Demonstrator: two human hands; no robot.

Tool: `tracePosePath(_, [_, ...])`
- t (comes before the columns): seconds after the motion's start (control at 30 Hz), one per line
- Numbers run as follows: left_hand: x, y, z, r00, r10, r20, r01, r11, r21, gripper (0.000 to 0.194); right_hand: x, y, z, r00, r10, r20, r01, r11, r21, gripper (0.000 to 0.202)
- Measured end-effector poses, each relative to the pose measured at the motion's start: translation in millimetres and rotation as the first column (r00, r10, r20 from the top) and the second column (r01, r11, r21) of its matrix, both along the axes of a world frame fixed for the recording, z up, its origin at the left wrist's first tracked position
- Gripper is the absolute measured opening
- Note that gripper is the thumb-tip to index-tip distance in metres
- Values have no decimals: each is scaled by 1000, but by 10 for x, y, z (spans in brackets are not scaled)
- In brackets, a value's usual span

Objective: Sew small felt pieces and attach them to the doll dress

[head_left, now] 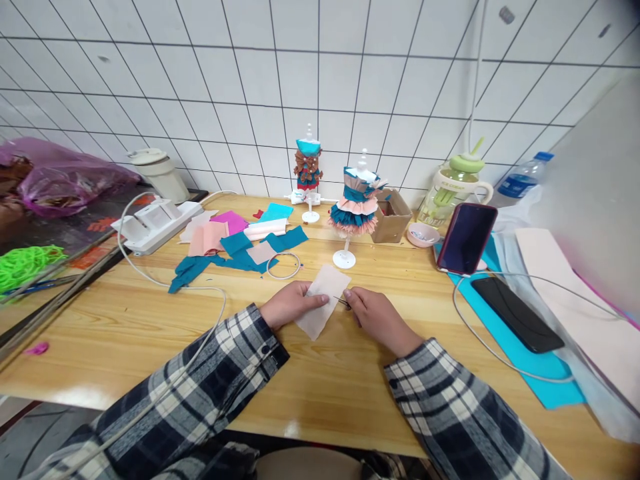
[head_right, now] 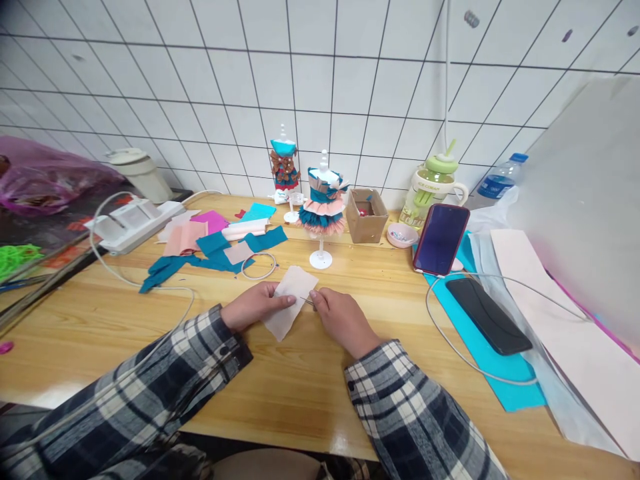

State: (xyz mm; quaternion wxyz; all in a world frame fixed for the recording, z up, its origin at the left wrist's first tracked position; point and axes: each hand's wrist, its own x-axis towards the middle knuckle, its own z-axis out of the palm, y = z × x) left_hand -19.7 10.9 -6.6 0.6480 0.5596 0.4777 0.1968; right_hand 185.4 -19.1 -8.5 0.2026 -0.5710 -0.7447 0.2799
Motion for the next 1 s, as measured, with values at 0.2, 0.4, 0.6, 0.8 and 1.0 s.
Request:
tracePosePath(0.2, [-1,10,-47,998,-32,-49,35,997,66,47,-43,-6,-28,1000,-6,0,6,1000,6,38])
tracePosePath(0.4, [-2,17,-73,999,1,-43,1,998,62,49,-59,-16,-21,999,-38,-1,38,999,0,38])
tracePosePath(0.6, [2,14,-76,1000,-2,-25,4,998,69,46,-66,-14,-42,999,-38,13,38,999,-2,37])
tracePosePath(0.8, [9,2,-68,1000,14,-28,-12,998,67,44,-73,-7,-52,998,-47,31,47,999,2,36])
tracePosePath(1.0, [8,9,-58,997,-8,-71,15,994,104,47,-88,-11,-35,998,-60,30,60,998,-18,36])
